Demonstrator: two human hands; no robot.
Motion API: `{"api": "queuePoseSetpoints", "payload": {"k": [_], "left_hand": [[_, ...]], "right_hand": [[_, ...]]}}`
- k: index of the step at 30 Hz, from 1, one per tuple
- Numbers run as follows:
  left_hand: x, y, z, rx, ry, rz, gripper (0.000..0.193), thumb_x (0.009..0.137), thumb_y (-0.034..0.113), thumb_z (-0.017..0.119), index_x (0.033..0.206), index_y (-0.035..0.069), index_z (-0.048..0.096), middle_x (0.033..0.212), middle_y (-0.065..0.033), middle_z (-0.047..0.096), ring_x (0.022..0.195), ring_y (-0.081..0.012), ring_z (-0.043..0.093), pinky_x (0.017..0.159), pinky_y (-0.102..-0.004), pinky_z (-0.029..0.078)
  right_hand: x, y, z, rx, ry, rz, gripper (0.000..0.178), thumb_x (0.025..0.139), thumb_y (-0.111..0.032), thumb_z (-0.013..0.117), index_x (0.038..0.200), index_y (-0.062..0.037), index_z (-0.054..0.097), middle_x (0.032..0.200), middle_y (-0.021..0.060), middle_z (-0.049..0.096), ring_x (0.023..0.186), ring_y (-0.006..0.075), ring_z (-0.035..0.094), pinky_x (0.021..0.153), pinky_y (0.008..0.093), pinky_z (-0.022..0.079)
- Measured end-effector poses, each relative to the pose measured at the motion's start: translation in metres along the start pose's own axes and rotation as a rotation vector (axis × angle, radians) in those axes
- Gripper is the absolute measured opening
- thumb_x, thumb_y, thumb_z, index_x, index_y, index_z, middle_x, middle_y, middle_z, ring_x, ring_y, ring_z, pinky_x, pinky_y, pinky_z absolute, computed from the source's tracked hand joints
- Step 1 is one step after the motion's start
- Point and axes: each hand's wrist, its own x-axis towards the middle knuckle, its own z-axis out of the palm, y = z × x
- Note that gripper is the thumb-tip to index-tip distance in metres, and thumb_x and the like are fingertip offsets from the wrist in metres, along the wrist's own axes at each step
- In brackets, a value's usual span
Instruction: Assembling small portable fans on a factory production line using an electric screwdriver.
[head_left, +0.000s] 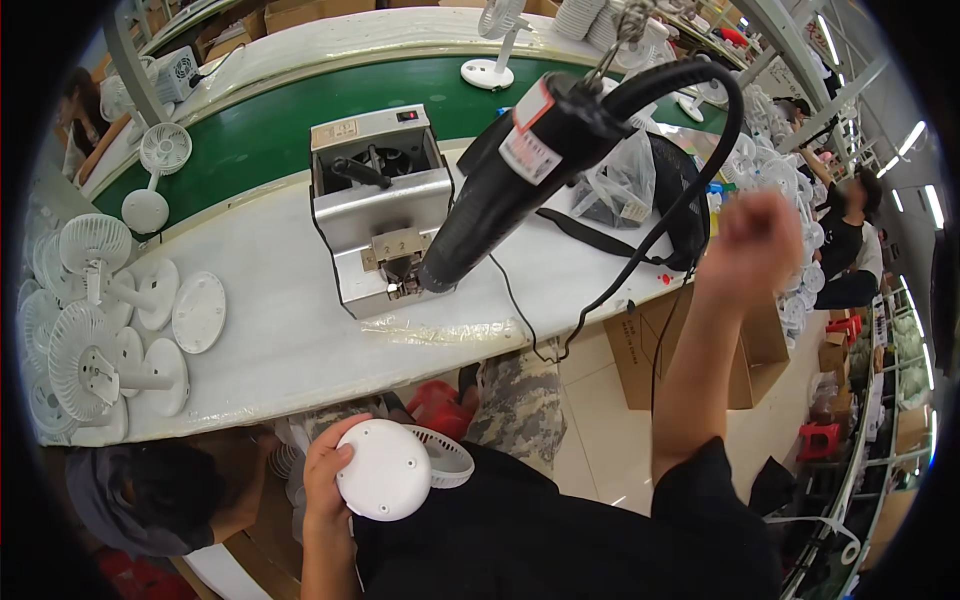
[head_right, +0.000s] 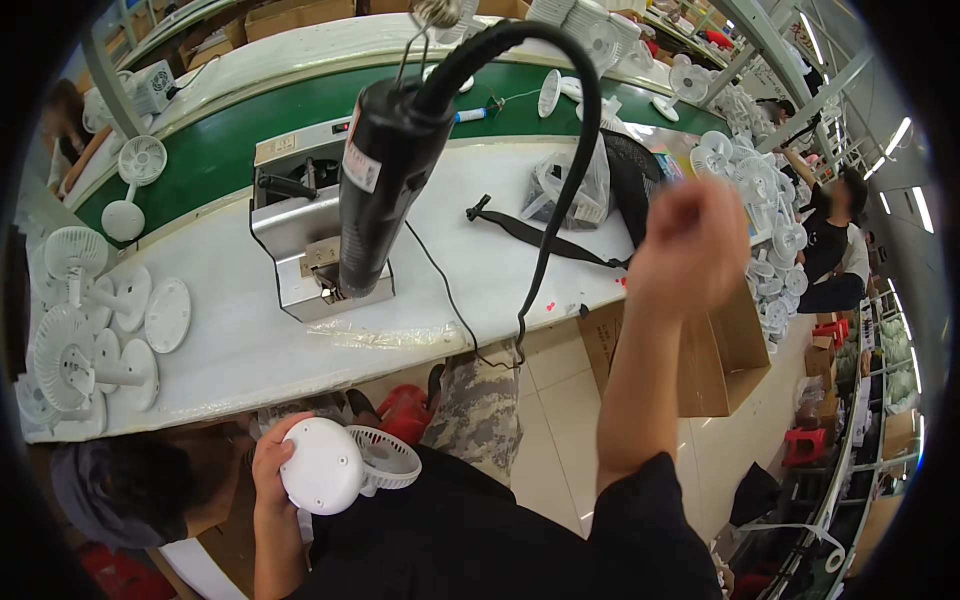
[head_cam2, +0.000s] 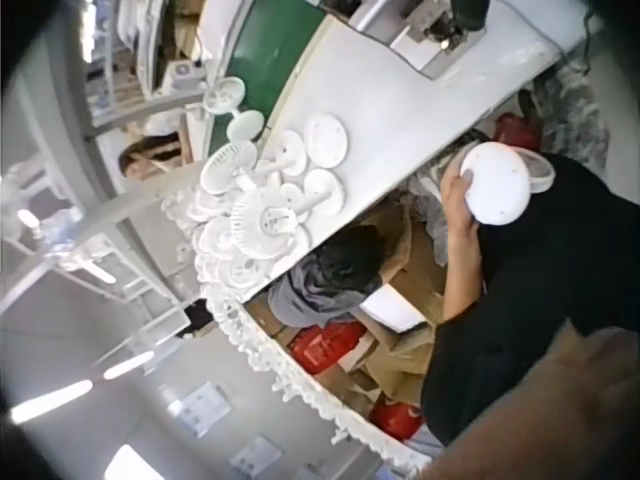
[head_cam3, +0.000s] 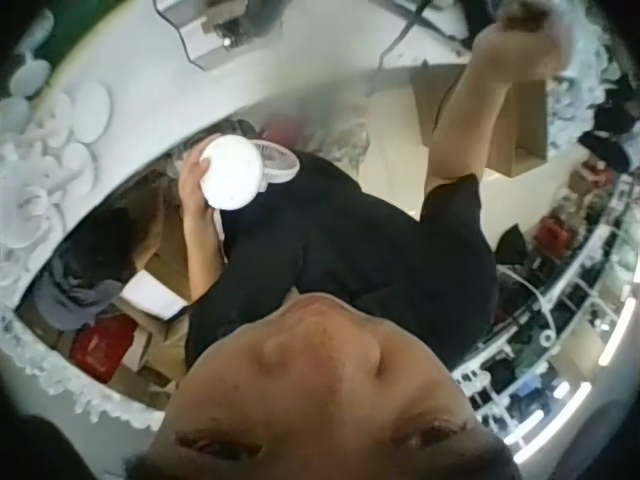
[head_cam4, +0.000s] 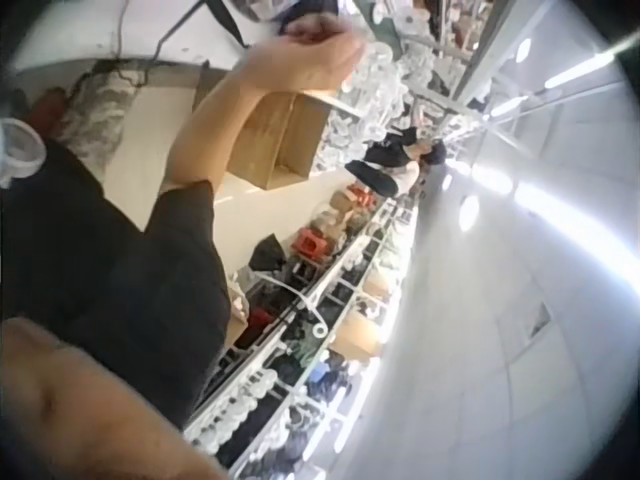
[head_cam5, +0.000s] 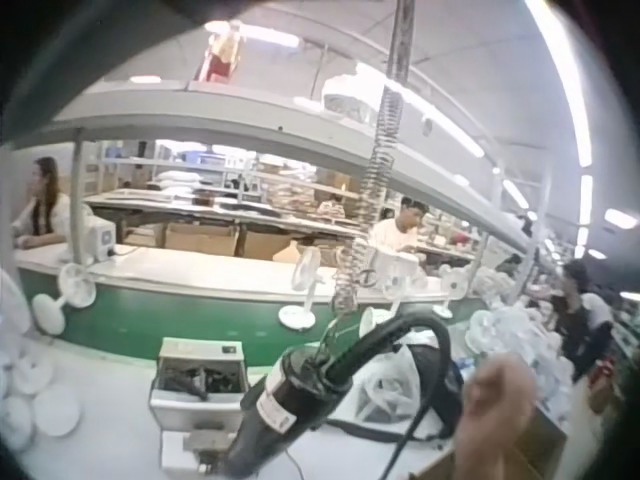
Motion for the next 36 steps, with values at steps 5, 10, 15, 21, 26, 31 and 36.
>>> {"api": "queuePoseSetpoints", "payload": {"k": [5, 10, 15, 21, 26, 31, 36], "left_hand": [[-0.002, 0.009, 0.012, 0.048, 0.047, 0.034, 0.053, 0.076, 0.011, 0.051, 0.125, -0.009, 0.056, 0.110, -0.0253, 0.064, 0.091, -0.0279, 0.064, 0.079, -0.0293, 0.052], [-0.017, 0.008, 0.026, 0.069, 0.179, 0.091, 0.053, 0.076, 0.012, 0.052, 0.124, -0.009, 0.056, 0.111, -0.0251, 0.063, 0.091, -0.0275, 0.063, 0.080, -0.0294, 0.052], [-0.034, 0.007, 0.027, 0.135, 0.335, 0.164, 0.053, 0.077, 0.016, 0.052, 0.123, -0.010, 0.056, 0.110, -0.0248, 0.063, 0.091, -0.0287, 0.063, 0.079, -0.0313, 0.052], [-0.041, 0.002, 0.019, 0.172, 0.444, 0.165, 0.054, 0.078, 0.019, 0.051, 0.124, -0.010, 0.054, 0.110, -0.0246, 0.063, 0.093, -0.0294, 0.063, 0.081, -0.0332, 0.051], [-0.043, 0.008, 0.002, 0.244, 0.439, 0.161, 0.054, 0.077, 0.016, 0.052, 0.126, -0.008, 0.053, 0.113, -0.0238, 0.062, 0.097, -0.0291, 0.062, 0.083, -0.0324, 0.051], [-0.035, 0.006, -0.015, 0.296, 0.347, 0.192, 0.055, 0.081, 0.024, 0.050, 0.125, -0.009, 0.052, 0.111, -0.0250, 0.063, 0.093, -0.0292, 0.063, 0.081, -0.0341, 0.052], [-0.018, -0.001, -0.011, 0.242, 0.311, 0.154, 0.056, 0.083, 0.025, 0.050, 0.127, -0.009, 0.050, 0.112, -0.0249, 0.062, 0.094, -0.0296, 0.064, 0.083, -0.0346, 0.052]], "right_hand": [[0.119, 0.162, 0.026, -0.110, -0.253, 0.500, 0.021, 0.087, -0.022, 0.057, 0.087, -0.0038, 0.068, 0.072, 0.0048, 0.061, 0.058, 0.0142, 0.055, 0.051, 0.0204, 0.039], [0.154, 0.276, 0.083, -0.347, -0.484, 0.521, 0.024, 0.086, -0.022, 0.058, 0.090, -0.0008, 0.068, 0.076, 0.0097, 0.065, 0.063, 0.0207, 0.060, 0.056, 0.0262, 0.045], [0.146, 0.359, 0.090, -0.578, -0.542, 0.436, 0.028, 0.084, -0.022, 0.057, 0.092, 0.0019, 0.069, 0.081, 0.0152, 0.067, 0.071, 0.0282, 0.064, 0.061, 0.0341, 0.049], [0.123, 0.455, 0.094, -0.952, -0.506, 0.404, 0.032, 0.083, -0.022, 0.056, 0.093, 0.0050, 0.069, 0.086, 0.0217, 0.069, 0.079, 0.0372, 0.068, 0.067, 0.0437, 0.054], [0.137, 0.417, 0.121, -0.619, -0.189, 0.556, 0.031, 0.084, -0.018, 0.055, 0.097, 0.0077, 0.067, 0.090, 0.0232, 0.069, 0.075, 0.0373, 0.068, 0.062, 0.0414, 0.055], [0.183, 0.318, 0.104, 0.121, 0.181, 0.787, 0.022, 0.088, -0.003, 0.053, 0.102, 0.0127, 0.059, 0.091, 0.0243, 0.067, 0.062, 0.0285, 0.069, 0.047, 0.0279, 0.059], [0.252, 0.366, -0.005, 0.419, 0.185, 0.724, 0.022, 0.089, 0.001, 0.052, 0.106, 0.0146, 0.053, 0.087, 0.0274, 0.067, 0.064, 0.0310, 0.069, 0.050, 0.0296, 0.060]]}}
